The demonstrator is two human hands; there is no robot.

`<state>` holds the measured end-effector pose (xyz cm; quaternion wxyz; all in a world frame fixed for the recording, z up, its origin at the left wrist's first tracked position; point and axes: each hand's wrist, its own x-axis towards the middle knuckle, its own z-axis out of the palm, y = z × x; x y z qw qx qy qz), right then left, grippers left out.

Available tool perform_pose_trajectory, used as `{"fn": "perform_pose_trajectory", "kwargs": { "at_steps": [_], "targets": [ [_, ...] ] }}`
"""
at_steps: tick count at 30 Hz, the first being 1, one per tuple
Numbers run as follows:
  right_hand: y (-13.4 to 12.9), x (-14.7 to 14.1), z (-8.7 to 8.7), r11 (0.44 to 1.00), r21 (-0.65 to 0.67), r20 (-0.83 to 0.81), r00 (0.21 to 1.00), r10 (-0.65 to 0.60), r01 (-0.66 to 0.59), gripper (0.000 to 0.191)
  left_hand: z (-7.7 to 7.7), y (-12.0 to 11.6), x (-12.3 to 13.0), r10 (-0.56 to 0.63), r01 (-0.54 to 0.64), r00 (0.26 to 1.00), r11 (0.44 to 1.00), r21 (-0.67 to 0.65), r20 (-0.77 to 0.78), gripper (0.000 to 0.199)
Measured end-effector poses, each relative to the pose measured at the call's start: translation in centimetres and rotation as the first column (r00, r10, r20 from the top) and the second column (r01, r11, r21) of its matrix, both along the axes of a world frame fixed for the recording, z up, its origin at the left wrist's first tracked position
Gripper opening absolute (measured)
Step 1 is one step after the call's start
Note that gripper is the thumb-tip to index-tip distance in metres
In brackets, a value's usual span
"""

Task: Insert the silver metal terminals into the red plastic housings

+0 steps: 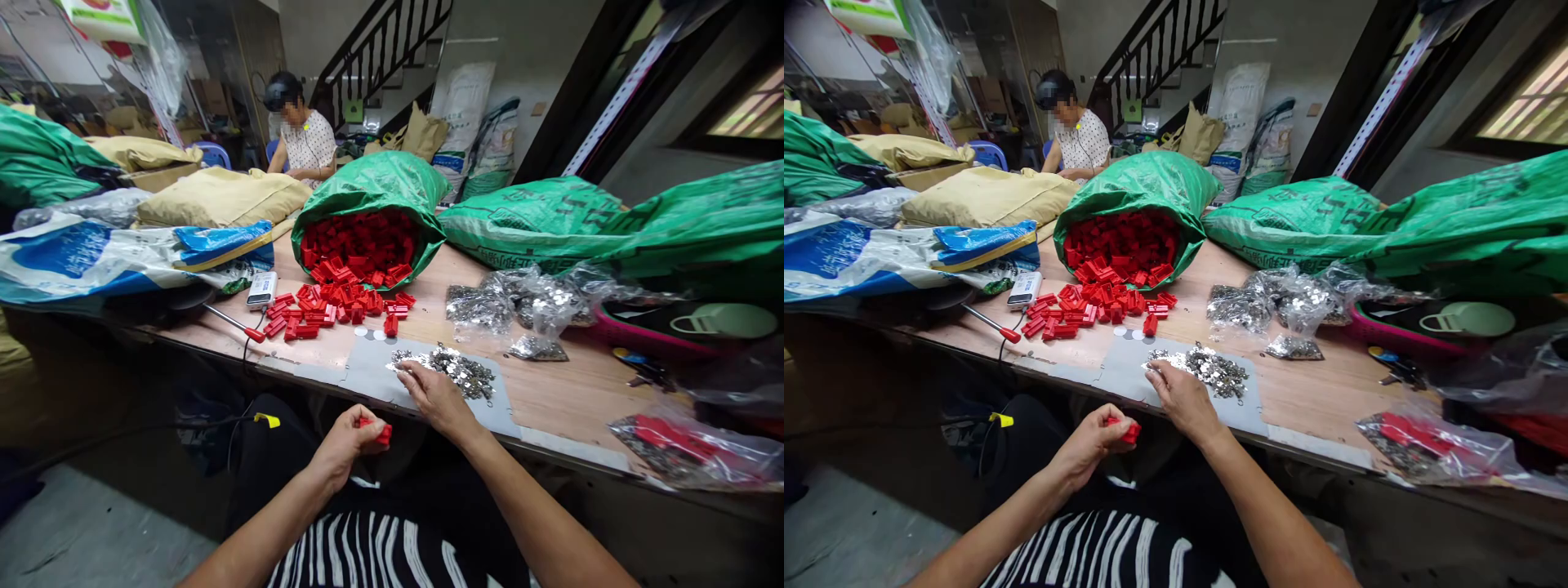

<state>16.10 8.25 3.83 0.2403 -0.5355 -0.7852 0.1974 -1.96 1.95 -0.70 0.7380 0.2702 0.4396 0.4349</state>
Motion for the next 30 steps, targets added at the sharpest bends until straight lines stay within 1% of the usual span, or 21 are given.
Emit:
{"fn": "perform_pose_trajectory", "kwargs": {
  "at_steps": [1,3,5,7,9,11,14,16,18,19,20,21,22,23,24,25,27,28,30],
  "targets": [
    [0.8,0.0,-0.1,0.999,0.038,0.062,0.998,-0.02,0.017,0.028,-0.8,0.0,-0.1,-0.005,0.008,0.997,0.999,0.035,-0.075,0.033],
    [2.4,-0.2,-0.3,0.996,0.09,0.168,0.985,-0.034,0.019,0.03,-2.2,0.1,-0.2,-0.046,0.064,0.981,0.994,0.093,-0.191,0.037],
    [3.9,-0.6,-0.5,0.996,0.089,0.25,0.967,-0.036,0.014,0.035,-3.2,0.2,-0.3,-0.083,0.109,0.967,0.99,0.094,-0.241,0.047],
    [5.3,-1.2,-0.6,0.998,0.064,0.311,0.949,-0.049,0.03,0.042,-3.8,0.3,-0.4,-0.105,0.128,0.96,0.989,0.076,-0.258,0.054],
    [6.5,-1.8,-0.8,0.997,0.051,0.338,0.939,-0.066,0.052,0.046,-4.0,0.4,-0.5,-0.098,0.121,0.959,0.99,0.074,-0.266,0.055],
    [7.7,-2.2,-1.0,0.997,0.054,0.336,0.938,-0.078,0.064,0.044,-4.1,0.4,-0.5,-0.078,0.106,0.96,0.99,0.09,-0.27,0.051],
    [8.9,-2.3,-0.9,0.994,0.067,0.308,0.946,-0.103,0.086,0.032,-3.6,0.3,-0.6,-0.072,0.113,0.956,0.985,0.13,-0.283,0.042],
    [8.9,-2.1,-0.5,0.992,0.075,0.276,0.954,-0.119,0.102,0.025,-2.9,0.3,-0.7,-0.085,0.132,0.96,0.977,0.166,-0.265,0.037],
    [8.1,-1.8,0.0,0.992,0.077,0.246,0.962,-0.119,0.103,0.021,-1.9,0.4,-0.8,-0.099,0.138,0.974,0.973,0.185,-0.204,0.037],
    [7.3,-1.7,0.3,0.993,0.069,0.223,0.969,-0.106,0.093,0.02,-1.4,0.4,-0.9,-0.089,0.121,0.981,0.975,0.188,-0.172,0.038],
    [6.3,-1.6,0.5,0.996,0.054,0.197,0.977,-0.084,0.075,0.018,-0.9,0.4,-0.9,-0.049,0.08,0.987,0.976,0.204,-0.152,0.041],
    [5.2,-1.6,0.6,0.998,0.035,0.164,0.985,-0.055,0.049,0.017,-0.4,0.4,-0.9,0.022,0.018,0.987,0.97,0.243,-0.158,0.044],
    [3.8,-1.6,0.7,1.0,-0.011,0.06,0.998,0.004,-0.003,0.015,-0.1,0.5,-0.8,0.108,-0.047,0.976,0.952,0.303,-0.187,0.048],
    [2.4,-1.7,0.7,0.997,-0.059,-0.037,0.998,0.049,-0.051,0.015,0.2,0.5,-0.8,0.194,-0.095,0.954,0.918,0.384,-0.229,0.051],
    [1.0,-1.9,0.7,0.992,-0.096,-0.111,0.991,0.077,-0.087,0.017,0.3,0.5,-0.7,0.26,-0.106,0.924,0.877,0.468,-0.279,0.053],
    [-0.4,-2.1,0.6,0.987,-0.115,-0.168,0.982,0.09,-0.11,0.019,0.4,0.4,-0.5,0.299,-0.083,0.897,0.837,0.541,-0.326,0.052],
    [-2.9,-2.6,0.2,0.982,-0.145,-0.251,0.965,0.078,-0.118,0.021,0.4,0.2,-0.3,0.312,0.009,0.863,0.777,0.629,-0.398,0.041],
    [-3.8,-2.7,0.0,0.979,-0.167,-0.291,0.955,0.064,-0.116,0.021,0.3,0.1,-0.2,0.301,0.049,0.857,0.76,0.648,-0.418,0.035],
    [-5.1,-2.6,-0.3,0.965,-0.224,-0.375,0.926,0.043,-0.135,0.021,0.2,-0.2,0.0,0.269,0.102,0.856,0.75,0.654,-0.442,0.028]
  ]
}}
